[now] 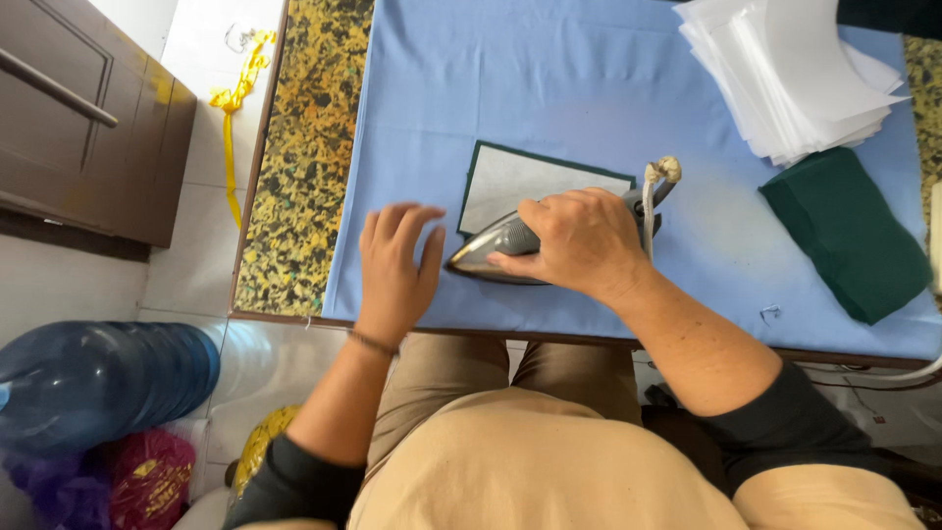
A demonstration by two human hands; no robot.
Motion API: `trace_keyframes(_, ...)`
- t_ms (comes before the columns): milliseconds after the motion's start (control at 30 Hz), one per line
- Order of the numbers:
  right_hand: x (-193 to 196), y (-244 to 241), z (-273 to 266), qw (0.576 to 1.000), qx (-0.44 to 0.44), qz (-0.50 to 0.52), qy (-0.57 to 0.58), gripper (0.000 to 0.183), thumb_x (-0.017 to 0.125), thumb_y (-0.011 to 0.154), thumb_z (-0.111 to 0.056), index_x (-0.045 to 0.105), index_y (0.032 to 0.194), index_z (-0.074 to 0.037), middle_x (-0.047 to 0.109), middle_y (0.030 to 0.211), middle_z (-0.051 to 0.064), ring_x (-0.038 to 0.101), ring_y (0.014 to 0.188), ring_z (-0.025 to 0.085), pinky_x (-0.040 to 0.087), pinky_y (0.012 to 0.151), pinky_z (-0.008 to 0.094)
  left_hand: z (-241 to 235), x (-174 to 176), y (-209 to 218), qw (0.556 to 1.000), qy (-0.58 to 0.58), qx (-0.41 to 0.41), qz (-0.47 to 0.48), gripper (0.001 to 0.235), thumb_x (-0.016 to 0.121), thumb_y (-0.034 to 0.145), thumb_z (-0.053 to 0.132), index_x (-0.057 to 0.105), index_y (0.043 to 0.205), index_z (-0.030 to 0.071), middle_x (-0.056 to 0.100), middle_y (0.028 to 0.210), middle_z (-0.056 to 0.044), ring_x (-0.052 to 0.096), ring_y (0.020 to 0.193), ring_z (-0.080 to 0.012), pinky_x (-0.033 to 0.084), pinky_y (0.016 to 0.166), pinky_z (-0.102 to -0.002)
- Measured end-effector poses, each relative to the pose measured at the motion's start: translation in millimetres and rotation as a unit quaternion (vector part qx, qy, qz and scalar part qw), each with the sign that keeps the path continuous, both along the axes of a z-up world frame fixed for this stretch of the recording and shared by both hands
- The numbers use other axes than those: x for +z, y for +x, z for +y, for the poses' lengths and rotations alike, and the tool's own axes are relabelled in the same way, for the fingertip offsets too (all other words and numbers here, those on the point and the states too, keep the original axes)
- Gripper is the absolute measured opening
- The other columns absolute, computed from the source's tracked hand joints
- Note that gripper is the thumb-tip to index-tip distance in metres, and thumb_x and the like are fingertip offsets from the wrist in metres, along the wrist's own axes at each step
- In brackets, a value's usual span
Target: The person irons a stack of dark green fabric pieces on a blue-covered table. They place a white sheet over each piece, press it with an iron, and then move the finished piece to a pile on the left.
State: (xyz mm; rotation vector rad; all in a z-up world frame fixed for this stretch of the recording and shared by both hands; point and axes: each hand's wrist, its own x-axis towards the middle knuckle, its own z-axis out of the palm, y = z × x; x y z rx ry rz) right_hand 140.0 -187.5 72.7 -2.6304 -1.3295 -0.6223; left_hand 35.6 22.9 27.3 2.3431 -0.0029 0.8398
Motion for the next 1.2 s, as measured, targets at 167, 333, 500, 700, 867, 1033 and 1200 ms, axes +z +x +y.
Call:
trace_keyframes(167, -3, -4, -26, 0.999, -0.049, 0.005, -0.007, 0.059, 0.073, 0.069, -0.077, 0.054, 0.066, -0.021, 0.059, 0.055, 0.002, 0.068, 0.06, 0.024, 0.053, 0.061, 0.036, 0, -23, 38, 0.993, 0.045, 0.03, 0.103, 0.014, 0.078, 0.092, 0.023, 0.069, 0.096, 0.012, 0.059, 0.102, -0.004, 0.058, 0.093, -0.0279, 0.046, 0.078, -0.041)
trace_keyframes(333, 15, 13, -65, 0.977, -0.205, 0.048, -0.028, 0.062, 0.066, 0.086, -0.077, 0.06, 0.082, -0.015, 0.065, 0.065, 0.007, 0.073, 0.068, 0.031, 0.055, 0.063, 0.044, -8, -26, 42, 0.983, 0.026, 0.053, 0.173, 0.028, 0.086, 0.085, 0.032, 0.069, 0.096, 0.014, 0.057, 0.107, -0.002, 0.055, 0.098, -0.0256, 0.043, 0.082, -0.04)
trace_keyframes(500, -6, 70, -133, 0.894, -0.426, 0.118, -0.077, 0.082, 0.057, 0.094, -0.093, 0.066, 0.104, -0.012, 0.071, 0.089, 0.012, 0.066, 0.086, 0.036, 0.045, 0.084, 0.049, -5, -41, 47, 0.979, 0.019, 0.064, 0.195, 0.023, 0.081, 0.087, 0.043, 0.072, 0.094, 0.023, 0.056, 0.11, 0.001, 0.053, 0.104, -0.0292, 0.041, 0.083, -0.044)
trace_keyframes(700, -48, 37, -128, 0.994, -0.038, -0.049, 0.091, 0.023, 0.085, 0.083, -0.039, 0.069, 0.094, -0.026, 0.057, 0.094, -0.004, 0.056, 0.096, 0.027, 0.036, 0.083, 0.043, -1, -29, 52, 0.966, -0.008, 0.053, 0.254, 0.022, 0.081, 0.087, 0.041, 0.071, 0.084, 0.021, 0.057, 0.107, 0.003, 0.054, 0.103, -0.0236, 0.04, 0.085, -0.039)
trace_keyframes(867, -68, 0, -105, 0.992, 0.041, 0.049, 0.111, 0.016, 0.08, 0.084, -0.028, 0.07, 0.092, -0.017, 0.062, 0.094, -0.001, 0.059, 0.093, 0.024, 0.042, 0.074, 0.037, -7, -20, 52, 0.957, -0.099, 0.031, 0.271, 0.027, 0.075, 0.09, 0.043, 0.069, 0.079, 0.02, 0.062, 0.102, 0.003, 0.059, 0.099, -0.0206, 0.04, 0.086, -0.038)
trace_keyframes(1033, -73, -2, -106, 0.996, 0.054, -0.001, 0.072, 0.011, 0.077, 0.084, -0.02, 0.069, 0.09, -0.016, 0.061, 0.092, -0.002, 0.058, 0.093, 0.022, 0.044, 0.077, 0.036, -8, -20, 52, 0.951, -0.138, 0.033, 0.276, 0.027, 0.073, 0.089, 0.041, 0.068, 0.071, 0.02, 0.064, 0.096, 0.003, 0.061, 0.095, -0.0188, 0.04, 0.084, -0.037)
trace_keyframes(1200, -79, 1, -111, 0.997, 0.069, -0.034, 0.024, 0.013, 0.067, 0.088, -0.006, 0.06, 0.078, -0.012, 0.053, 0.081, 0.0, 0.056, 0.083, 0.022, 0.043, 0.072, 0.034, -17, -8, 43, 0.957, -0.059, 0.049, 0.281, 0.019, 0.069, 0.084, 0.033, 0.069, 0.07, 0.019, 0.065, 0.092, 0.002, 0.06, 0.093, -0.0217, 0.038, 0.082, -0.039)
